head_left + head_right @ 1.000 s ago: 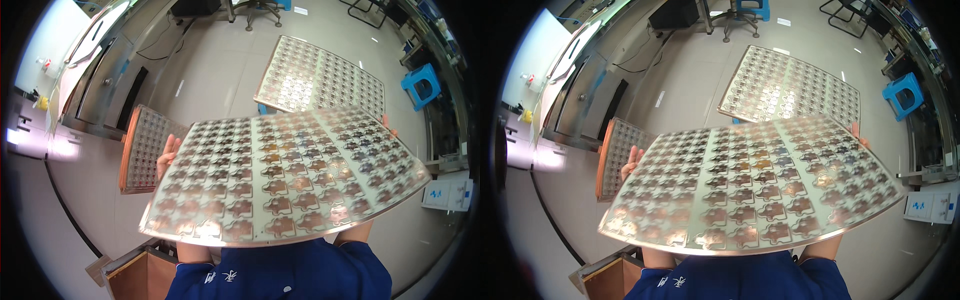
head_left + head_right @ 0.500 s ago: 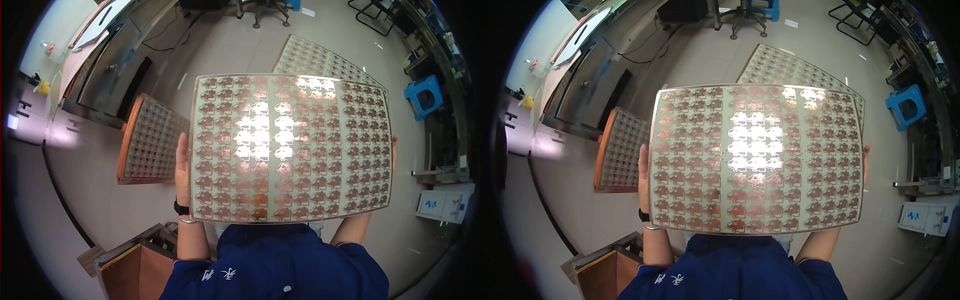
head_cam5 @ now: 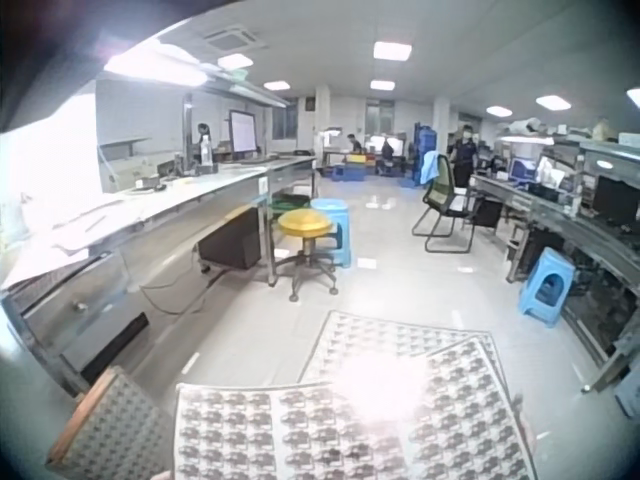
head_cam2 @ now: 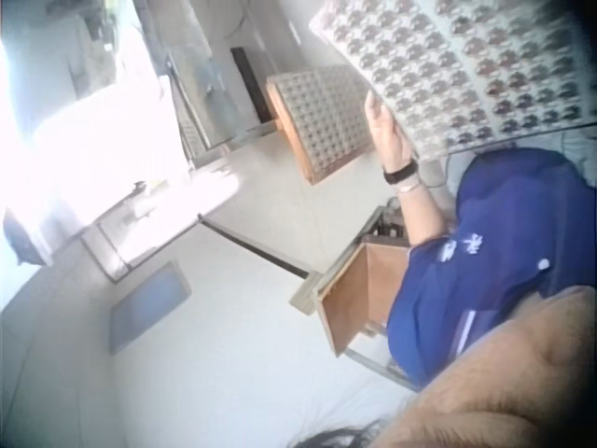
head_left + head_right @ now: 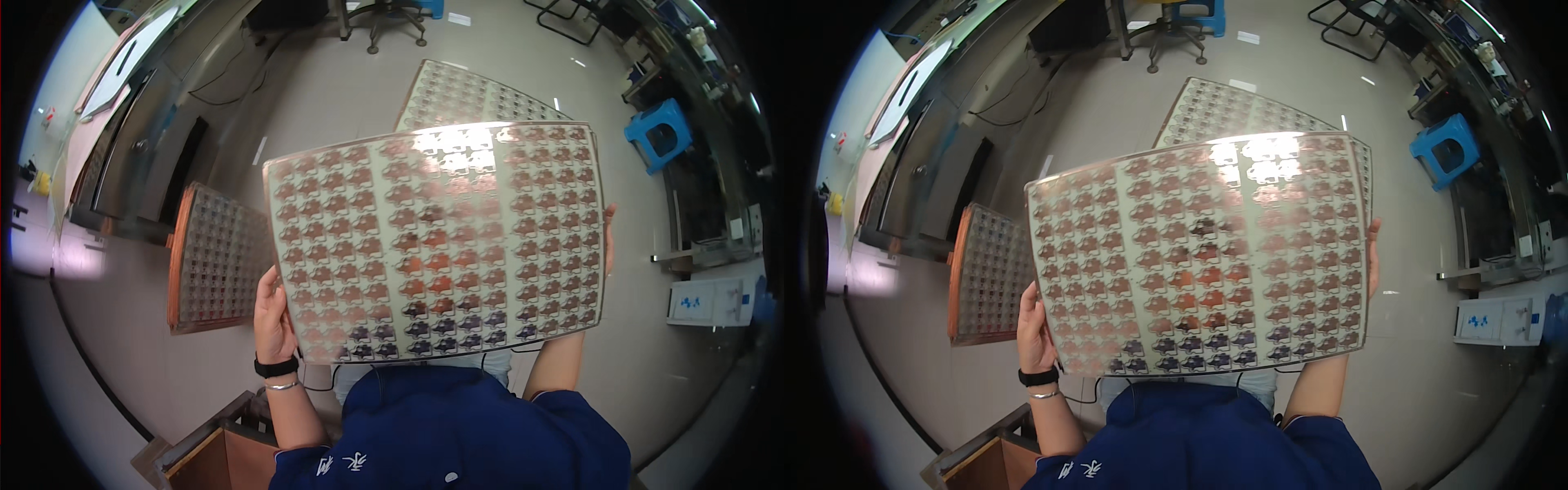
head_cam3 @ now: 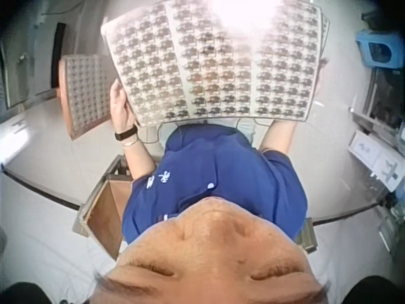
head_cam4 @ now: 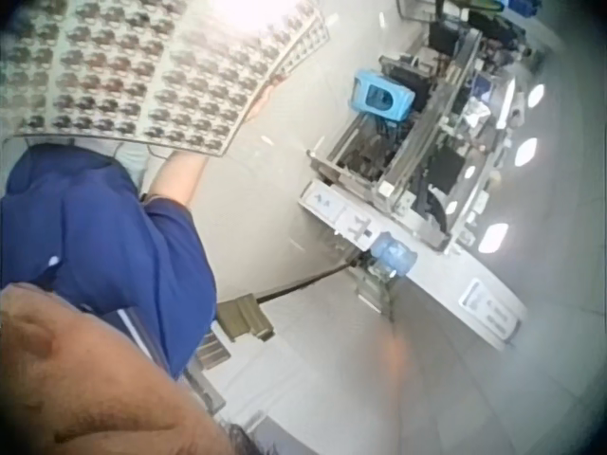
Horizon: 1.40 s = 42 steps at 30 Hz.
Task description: Inspecting and handling several metal sheets with printed components.
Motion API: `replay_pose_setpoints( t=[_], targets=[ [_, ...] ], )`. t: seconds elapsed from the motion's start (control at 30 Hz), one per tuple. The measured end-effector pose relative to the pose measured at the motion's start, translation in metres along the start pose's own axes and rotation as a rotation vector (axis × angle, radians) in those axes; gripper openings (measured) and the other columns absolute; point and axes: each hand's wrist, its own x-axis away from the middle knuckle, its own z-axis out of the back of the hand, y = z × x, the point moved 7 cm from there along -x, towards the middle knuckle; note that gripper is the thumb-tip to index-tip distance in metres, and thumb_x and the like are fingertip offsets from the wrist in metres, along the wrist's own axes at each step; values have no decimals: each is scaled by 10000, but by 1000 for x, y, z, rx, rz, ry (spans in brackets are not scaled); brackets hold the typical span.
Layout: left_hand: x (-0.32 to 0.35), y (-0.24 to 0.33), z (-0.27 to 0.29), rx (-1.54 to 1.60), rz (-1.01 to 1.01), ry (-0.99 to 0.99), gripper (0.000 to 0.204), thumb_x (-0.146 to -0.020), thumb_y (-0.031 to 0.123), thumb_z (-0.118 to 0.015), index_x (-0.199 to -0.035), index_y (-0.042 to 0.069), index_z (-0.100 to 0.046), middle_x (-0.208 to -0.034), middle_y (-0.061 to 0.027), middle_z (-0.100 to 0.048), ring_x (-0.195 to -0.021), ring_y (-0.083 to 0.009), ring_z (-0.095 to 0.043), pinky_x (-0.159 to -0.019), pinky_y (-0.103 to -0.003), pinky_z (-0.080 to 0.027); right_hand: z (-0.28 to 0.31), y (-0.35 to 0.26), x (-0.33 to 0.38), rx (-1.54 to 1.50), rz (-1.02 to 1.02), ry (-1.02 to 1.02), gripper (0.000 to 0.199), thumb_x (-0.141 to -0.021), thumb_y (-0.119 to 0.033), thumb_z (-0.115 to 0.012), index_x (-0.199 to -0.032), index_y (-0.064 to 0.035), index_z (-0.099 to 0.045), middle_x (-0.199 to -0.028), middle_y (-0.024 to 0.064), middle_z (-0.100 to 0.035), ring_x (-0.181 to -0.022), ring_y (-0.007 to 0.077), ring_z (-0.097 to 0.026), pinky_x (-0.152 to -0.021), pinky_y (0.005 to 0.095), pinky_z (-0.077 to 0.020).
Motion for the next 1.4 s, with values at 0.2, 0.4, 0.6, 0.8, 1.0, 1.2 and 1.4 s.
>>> replay_pose_setpoints(
  t=[0.2, 0.4, 0.6, 0.8, 1.0, 1.2, 1.4],
  targets=[
    [8, -7, 14, -13, -18, 29, 367, -946, 85, -425, -1306, 59, -360, -1246, -111, -508, -1088, -181, -542, -887, -323, -489, 3, -5, 2, -53, 83, 2, 360, -954, -210, -278, -1276, -148, -425, -1232, 123, -498, -1047, 231, -573, -827, 403, -552],
    [7, -5, 14, -38, -48, 150, 389, -934, 98, -467, -1302, 52, -351, -1208, -119, -519, -1062, -172, -548, -869, -312, -496, -4, -16, 6, 78, 192, 27, 359, -963, -149, -289, -1296, -59, -386, -1261, 150, -463, -1065, 202, -559, -837, 312, -551],
    [15, 3, 34, -61, -81, 87, 420, -942, 129, -459, -1327, 33, -320, -1254, -115, -485, -1097, -173, -520, -893, -306, -474, -50, 0, 16, -7, 36, 15, 432, -970, -251, -312, -1324, -9, -361, -1271, 184, -458, -1060, 221, -557, -837, 314, -513],
    [11, 23, 48, 95, -50, 196, 493, -977, 346, -304, -1314, -10, -350, -1322, -132, -424, -1158, -231, -471, -973, -365, -398, -40, 35, 27, 358, -243, -204, 480, -919, -280, -379, -1297, 14, -375, -1247, 164, -489, -1064, 239, -552, -903, 363, -460],
    [37, -48, 92, 917, -97, -50, 449, -972, 362, -304, -1263, 40, -418, -1286, -116, -471, -1170, -251, -458, -947, -364, -429, -81, 107, 20, 454, -190, -495, 608, -851, -146, -517, -1364, 32, -242, -1241, 168, -480, -1033, 225, -559, -884, 329, -466],
    [59, -120, 117, 851, 91, 293, 279, -959, 193, -406, -1197, 48, -412, -1202, -101, -508, -1054, -226, -540, -912, -350, -470, -135, 220, 75, 467, -359, -707, 685, -857, -30, -525, -1415, -26, -126, -1354, 136, -358, -1183, 214, -437, -978, 340, -378],
    [59, -183, 234, 806, 234, 542, 145, -886, 29, -492, -1030, 35, -502, -978, -88, -590, -906, -190, -580, -825, -305, -502, -134, 254, 114, 548, -734, -707, 661, -892, 13, -409, -1441, -95, -58, -1455, 210, -184, -1190, 250, -456, -859, 336, -503]
  ],
)
